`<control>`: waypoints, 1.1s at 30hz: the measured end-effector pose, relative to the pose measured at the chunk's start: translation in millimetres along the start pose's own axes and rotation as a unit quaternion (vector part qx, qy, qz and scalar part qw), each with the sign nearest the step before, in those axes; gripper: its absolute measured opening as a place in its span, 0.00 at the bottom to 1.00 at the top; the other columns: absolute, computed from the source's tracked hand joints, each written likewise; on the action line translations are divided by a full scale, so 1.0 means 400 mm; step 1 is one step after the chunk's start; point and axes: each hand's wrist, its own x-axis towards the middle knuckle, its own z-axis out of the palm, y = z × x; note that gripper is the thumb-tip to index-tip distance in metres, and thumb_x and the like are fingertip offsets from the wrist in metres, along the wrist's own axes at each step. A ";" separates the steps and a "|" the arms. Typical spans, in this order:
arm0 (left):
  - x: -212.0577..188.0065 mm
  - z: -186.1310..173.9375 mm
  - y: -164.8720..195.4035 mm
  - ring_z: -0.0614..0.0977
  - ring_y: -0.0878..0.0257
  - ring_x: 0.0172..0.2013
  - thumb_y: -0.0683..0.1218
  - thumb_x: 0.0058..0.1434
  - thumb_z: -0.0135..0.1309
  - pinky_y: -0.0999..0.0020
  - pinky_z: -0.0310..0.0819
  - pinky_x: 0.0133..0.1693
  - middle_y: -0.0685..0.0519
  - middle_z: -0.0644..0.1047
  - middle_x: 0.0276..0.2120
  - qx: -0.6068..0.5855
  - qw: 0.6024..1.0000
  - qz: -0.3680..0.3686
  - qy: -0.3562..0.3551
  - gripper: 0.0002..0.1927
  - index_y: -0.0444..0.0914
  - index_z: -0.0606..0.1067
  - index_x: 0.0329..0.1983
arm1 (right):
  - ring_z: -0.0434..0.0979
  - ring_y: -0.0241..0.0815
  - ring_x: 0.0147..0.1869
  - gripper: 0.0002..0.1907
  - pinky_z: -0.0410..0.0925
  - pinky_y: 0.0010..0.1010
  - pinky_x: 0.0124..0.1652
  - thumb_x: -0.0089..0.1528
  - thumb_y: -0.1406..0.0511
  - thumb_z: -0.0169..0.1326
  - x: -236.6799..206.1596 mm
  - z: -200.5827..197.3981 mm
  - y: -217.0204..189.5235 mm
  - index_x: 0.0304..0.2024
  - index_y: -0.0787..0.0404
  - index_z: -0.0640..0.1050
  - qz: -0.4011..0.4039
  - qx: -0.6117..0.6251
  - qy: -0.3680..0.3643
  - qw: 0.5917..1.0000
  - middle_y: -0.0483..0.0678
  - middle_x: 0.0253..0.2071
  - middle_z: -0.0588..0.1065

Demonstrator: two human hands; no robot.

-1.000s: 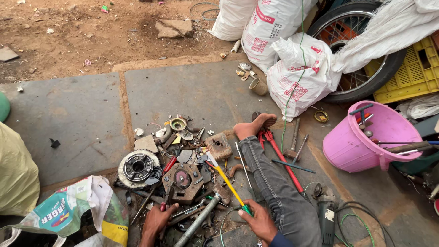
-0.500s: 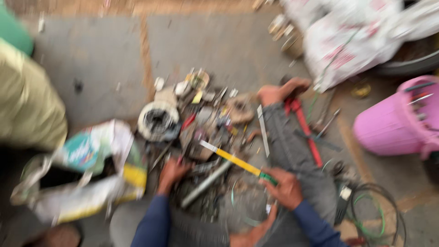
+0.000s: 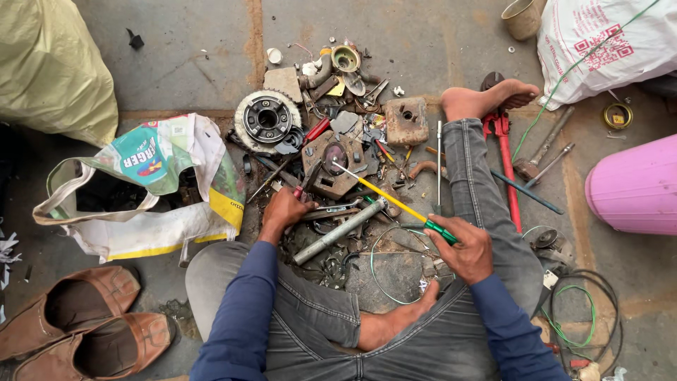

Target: The person sits on the floor and uses pliers and a hammer to disassemble and adjust a mechanical component, likely a bearing or hub. They repeatedly strike the part with the hammer and use pliers to grip and remove small pieces.

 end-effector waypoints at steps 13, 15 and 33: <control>0.037 0.014 -0.044 0.85 0.50 0.42 0.61 0.48 0.71 0.52 0.77 0.47 0.42 0.83 0.42 -0.010 1.000 0.020 -0.006 0.29 0.35 0.80 0.40 | 0.84 0.41 0.33 0.16 0.73 0.31 0.31 0.57 0.62 0.66 0.025 0.036 -0.030 0.47 0.59 0.84 0.001 -0.014 -0.023 1.000 0.50 0.34 0.82; 0.042 0.015 -0.050 0.85 0.50 0.41 0.61 0.47 0.72 0.52 0.77 0.46 0.41 0.83 0.41 -0.012 1.000 0.027 0.002 0.30 0.35 0.79 0.40 | 0.84 0.41 0.32 0.16 0.73 0.31 0.31 0.57 0.62 0.67 0.022 0.041 -0.027 0.46 0.59 0.84 0.008 -0.017 -0.027 0.999 0.50 0.34 0.82; 0.067 0.024 -0.066 0.86 0.58 0.31 0.57 0.49 0.72 0.56 0.78 0.42 0.48 0.83 0.28 -0.044 0.998 0.047 -0.028 0.21 0.36 0.80 0.32 | 0.85 0.40 0.38 0.20 0.75 0.35 0.38 0.60 0.55 0.61 0.082 0.048 0.089 0.50 0.60 0.83 0.109 0.049 -0.173 0.978 0.50 0.33 0.83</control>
